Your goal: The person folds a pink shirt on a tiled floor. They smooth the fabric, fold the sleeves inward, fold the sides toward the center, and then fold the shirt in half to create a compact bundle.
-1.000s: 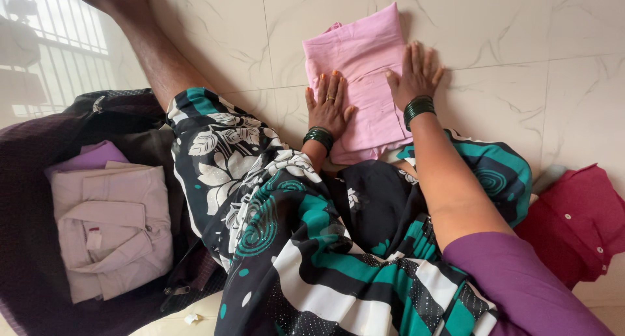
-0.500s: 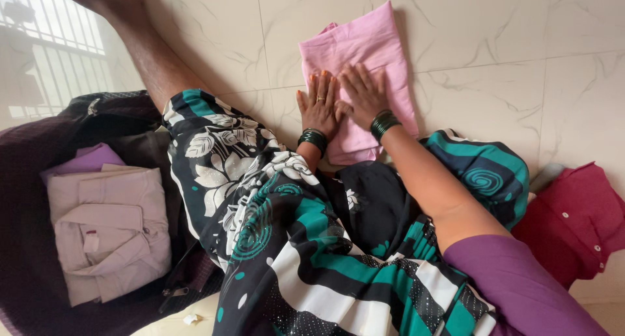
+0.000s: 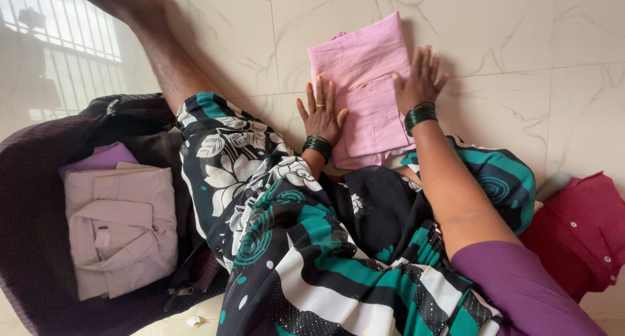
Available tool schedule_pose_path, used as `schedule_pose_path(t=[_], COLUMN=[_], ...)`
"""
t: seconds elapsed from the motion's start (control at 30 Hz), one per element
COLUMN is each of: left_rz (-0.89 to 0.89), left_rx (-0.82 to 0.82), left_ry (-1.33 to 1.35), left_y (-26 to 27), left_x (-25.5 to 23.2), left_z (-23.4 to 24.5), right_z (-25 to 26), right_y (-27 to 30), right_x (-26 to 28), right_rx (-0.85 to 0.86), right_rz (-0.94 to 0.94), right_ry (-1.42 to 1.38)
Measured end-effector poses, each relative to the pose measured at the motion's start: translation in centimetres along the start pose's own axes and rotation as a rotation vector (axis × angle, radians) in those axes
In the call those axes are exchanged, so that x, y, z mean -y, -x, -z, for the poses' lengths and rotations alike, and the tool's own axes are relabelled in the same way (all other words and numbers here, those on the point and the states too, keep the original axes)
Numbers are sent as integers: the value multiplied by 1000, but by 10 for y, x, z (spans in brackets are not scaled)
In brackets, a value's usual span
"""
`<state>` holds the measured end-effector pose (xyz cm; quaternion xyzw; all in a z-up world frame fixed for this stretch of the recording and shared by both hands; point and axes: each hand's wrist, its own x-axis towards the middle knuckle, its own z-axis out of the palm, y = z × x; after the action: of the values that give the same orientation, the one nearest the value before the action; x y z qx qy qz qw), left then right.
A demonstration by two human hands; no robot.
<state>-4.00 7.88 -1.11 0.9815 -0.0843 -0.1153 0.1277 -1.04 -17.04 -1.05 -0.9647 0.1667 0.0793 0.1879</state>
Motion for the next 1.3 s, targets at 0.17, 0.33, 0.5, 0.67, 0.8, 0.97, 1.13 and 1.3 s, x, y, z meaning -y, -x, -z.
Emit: schedule_pose_path(t=[0.17, 0.33, 0.5, 0.67, 0.8, 0.97, 1.13, 1.3], left_rz=[18, -33, -28, -40, 37, 284, 457, 528], left_rx=[101, 49, 75, 79, -3, -148, -69, -73], left_ry=[14, -77, -10, -25, 76, 261, 465, 670], left_y=[-6, -11, -9, -4, -4, -11, -20, -29], left_x=[-3, 8, 6, 0, 8, 33, 22, 36], left_z=[-15, -39, -26, -5, 1, 6, -3, -37], right_z=[-29, -47, -27, -12, -31, -25, -25, -32], right_y=[27, 59, 20, 4, -10, -26, -17, -8], right_x=[47, 67, 33, -10, -44, -74, -70, -67], right_rx=[19, 242, 181, 90, -203, -260, -125, -53], right_rz=[377, 538, 396, 31, 34, -232, -241, -182], right_ry=[119, 198, 197, 149, -54, -612, -481, -601])
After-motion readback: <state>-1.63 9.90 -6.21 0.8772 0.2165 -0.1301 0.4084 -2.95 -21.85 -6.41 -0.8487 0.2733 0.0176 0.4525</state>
